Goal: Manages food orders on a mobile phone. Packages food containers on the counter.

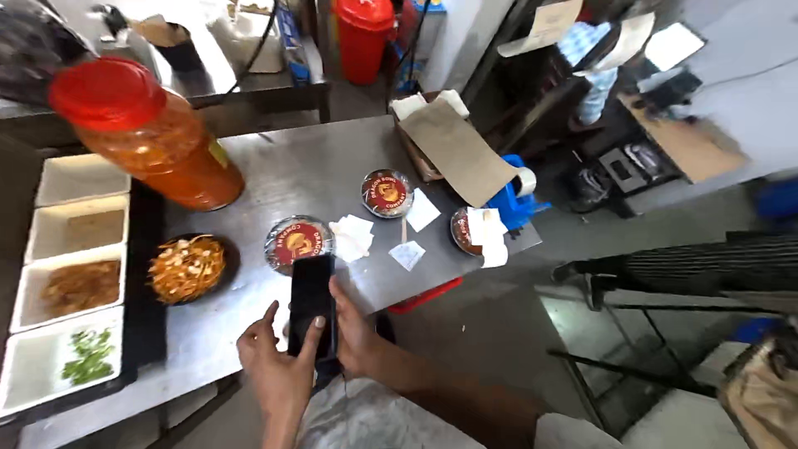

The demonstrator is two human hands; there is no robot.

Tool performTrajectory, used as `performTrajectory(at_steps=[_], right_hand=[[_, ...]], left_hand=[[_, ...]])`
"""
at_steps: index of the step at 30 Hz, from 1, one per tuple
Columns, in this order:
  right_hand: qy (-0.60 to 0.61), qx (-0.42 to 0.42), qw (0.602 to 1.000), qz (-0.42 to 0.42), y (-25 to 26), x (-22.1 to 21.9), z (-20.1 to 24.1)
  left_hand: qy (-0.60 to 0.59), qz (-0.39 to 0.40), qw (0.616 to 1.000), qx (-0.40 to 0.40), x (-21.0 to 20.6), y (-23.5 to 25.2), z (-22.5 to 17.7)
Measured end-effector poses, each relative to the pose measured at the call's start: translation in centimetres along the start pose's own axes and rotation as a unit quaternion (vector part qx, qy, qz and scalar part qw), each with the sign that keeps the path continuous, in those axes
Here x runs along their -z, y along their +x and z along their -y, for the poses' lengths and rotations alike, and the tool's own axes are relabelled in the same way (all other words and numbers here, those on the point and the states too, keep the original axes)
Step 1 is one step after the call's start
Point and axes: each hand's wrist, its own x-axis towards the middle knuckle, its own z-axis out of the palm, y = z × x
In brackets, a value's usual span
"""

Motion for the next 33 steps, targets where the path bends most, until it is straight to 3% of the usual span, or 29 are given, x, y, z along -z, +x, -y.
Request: performTrajectory(at_steps=[3,6,8,14,24,29,33], right_hand=[[-0.034,0.020,0.999,-0.036,-0.7,1.1,2.0],[-0.064,0.065,0.996,0.009,-1.4,2.8,3.2],[-0.079,0.091,0.992,0.045,-1.7,3.5,3.5],[-0.071,0.079,0.992,0.072,-1.9,4.2,4.2],[-0.064,0.028,0.985,0.157,-2.7,3.1,5.6],[-0.149,0.015,0.964,0.219,-2.5,4.2,6.1],[-0.168,0.027,0.961,0.220,-2.8,4.0,5.8]], left_hand=[[-0.148,0.135,0.977,0.077,0.7,0.9,-0.3],[-0.320,0.289,0.878,0.207,0.3,1.4,-1.8],[-0.398,0.332,0.816,0.255,0.1,1.4,-3.2],[-0.515,0.393,0.727,0.229,0.5,2.4,-3.2],[-0.552,0.361,0.721,0.214,2.2,1.7,-4.0],[-0.570,0.349,0.715,0.205,2.9,1.3,-4.1],[-0.577,0.346,0.714,0.193,3.4,1.2,-4.1]])
